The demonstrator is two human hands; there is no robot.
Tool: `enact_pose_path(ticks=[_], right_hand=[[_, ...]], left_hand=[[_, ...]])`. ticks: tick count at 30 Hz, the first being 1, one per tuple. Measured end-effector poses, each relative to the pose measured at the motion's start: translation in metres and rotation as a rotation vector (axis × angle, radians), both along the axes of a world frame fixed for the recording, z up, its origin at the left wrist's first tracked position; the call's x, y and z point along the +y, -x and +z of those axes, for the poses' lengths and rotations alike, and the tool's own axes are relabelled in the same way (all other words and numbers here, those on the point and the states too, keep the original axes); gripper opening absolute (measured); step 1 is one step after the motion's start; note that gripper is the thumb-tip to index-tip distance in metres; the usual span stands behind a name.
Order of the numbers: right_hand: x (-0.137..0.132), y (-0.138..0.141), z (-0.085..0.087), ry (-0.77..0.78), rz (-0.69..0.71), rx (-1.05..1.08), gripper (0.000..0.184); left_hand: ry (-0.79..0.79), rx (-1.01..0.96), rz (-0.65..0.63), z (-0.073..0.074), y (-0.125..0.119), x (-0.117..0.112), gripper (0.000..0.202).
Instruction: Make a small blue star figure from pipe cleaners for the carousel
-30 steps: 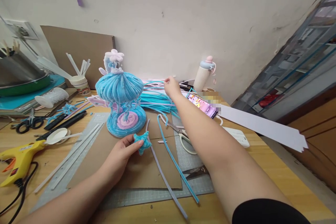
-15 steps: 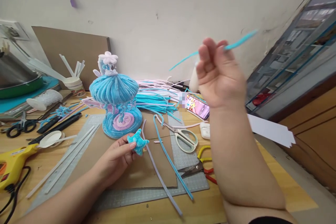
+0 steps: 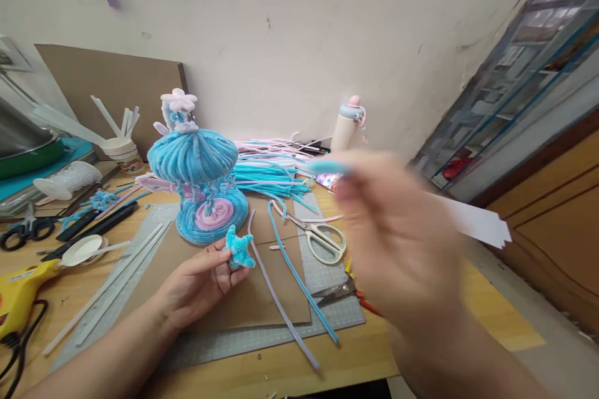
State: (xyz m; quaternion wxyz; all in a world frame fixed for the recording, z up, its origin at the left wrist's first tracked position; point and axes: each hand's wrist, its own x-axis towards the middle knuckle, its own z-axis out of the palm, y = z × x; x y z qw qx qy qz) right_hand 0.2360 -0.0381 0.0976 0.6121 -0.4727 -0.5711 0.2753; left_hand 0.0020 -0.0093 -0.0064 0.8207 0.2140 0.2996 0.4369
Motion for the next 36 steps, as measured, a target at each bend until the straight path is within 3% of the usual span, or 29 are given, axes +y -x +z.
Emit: enact_pose_path(ticks=[4,6,9,12,21,31,36], right_hand=[[0.012,0.034,-0.042,0.137,0.246,-0.47,0.023],[0.02,0.046,-0.062,0.265,0.376,-0.38,0.025],[0.029,0.054,-0.084,0.515,0.592,-0.072,0.029],[0.033,0.055,-0.096,0.666,0.673,0.142,0.038],[0.038,0.057,-0.112,0.687,0.681,0.259,0.04],[0.035,0.061,-0.113,0.611,0.583,0.36,0.038],[0.034,0.06,-0.11,0.59,0.625,0.303,0.034]], left_hand=[[-0.02,-0.018,-0.019,-0.002,0.0,0.001,0.016],[-0.072,0.023,-0.043,-0.004,0.0,0.001,0.015],[-0.184,0.127,-0.09,-0.008,0.0,0.001,0.016],[-0.265,0.206,-0.092,-0.011,-0.002,-0.001,0.014],[-0.318,0.401,0.051,-0.013,-0.003,0.0,0.018],[-0.341,0.347,0.066,-0.015,-0.004,0.001,0.037],[-0.341,0.397,0.138,-0.015,-0.002,0.003,0.028]])
